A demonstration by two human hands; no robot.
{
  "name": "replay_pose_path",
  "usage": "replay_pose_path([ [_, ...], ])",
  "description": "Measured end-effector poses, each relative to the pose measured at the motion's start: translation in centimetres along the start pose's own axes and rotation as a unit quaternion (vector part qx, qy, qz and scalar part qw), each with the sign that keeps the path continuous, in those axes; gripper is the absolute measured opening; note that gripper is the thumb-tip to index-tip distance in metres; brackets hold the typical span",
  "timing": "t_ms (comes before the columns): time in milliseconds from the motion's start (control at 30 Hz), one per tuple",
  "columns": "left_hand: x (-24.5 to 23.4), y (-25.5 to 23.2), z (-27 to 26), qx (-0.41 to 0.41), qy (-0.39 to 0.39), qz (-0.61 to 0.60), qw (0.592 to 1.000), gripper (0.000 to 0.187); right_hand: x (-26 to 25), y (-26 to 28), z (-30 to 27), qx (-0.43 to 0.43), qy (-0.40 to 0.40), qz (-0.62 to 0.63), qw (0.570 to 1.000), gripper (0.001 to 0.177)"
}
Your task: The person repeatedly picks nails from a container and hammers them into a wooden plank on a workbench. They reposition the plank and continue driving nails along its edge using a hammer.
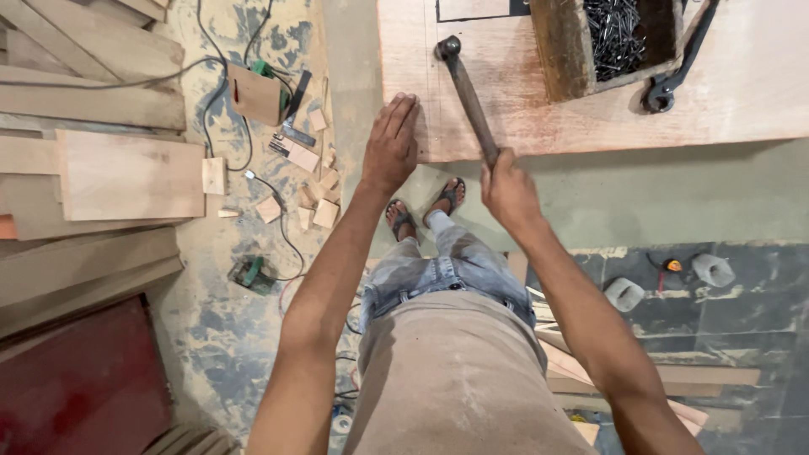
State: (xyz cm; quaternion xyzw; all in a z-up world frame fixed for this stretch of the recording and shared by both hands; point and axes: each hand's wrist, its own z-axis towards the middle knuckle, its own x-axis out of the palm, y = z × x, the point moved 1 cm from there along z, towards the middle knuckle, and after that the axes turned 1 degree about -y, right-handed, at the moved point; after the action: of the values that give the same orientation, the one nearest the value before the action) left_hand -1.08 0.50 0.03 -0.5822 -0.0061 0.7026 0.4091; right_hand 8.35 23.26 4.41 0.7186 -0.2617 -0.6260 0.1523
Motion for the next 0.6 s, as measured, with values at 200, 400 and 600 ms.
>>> replay_pose_path([
  [200, 0.5, 0.0, -0.1, -0.006, -0.002, -0.007, 1.000, 0.054, -0.3, -1.4, 1.6, -0.017, -0.011, 0.070, 0.997, 0.032],
  [400, 0.2, 0.2, -0.2, -0.017, 0.010, 0.000, 1.000, 0.055, 0.0, -1.4, 2.7, 0.033, 0.011, 0.155, 0.987, 0.030],
  [600, -0.3, -5.2, 2.6, 0.020, -0.034, -0.025, 0.999, 0.053, 2.1, -2.7, 3.3, 0.017, 0.001, 0.004, 1.000, 0.038],
])
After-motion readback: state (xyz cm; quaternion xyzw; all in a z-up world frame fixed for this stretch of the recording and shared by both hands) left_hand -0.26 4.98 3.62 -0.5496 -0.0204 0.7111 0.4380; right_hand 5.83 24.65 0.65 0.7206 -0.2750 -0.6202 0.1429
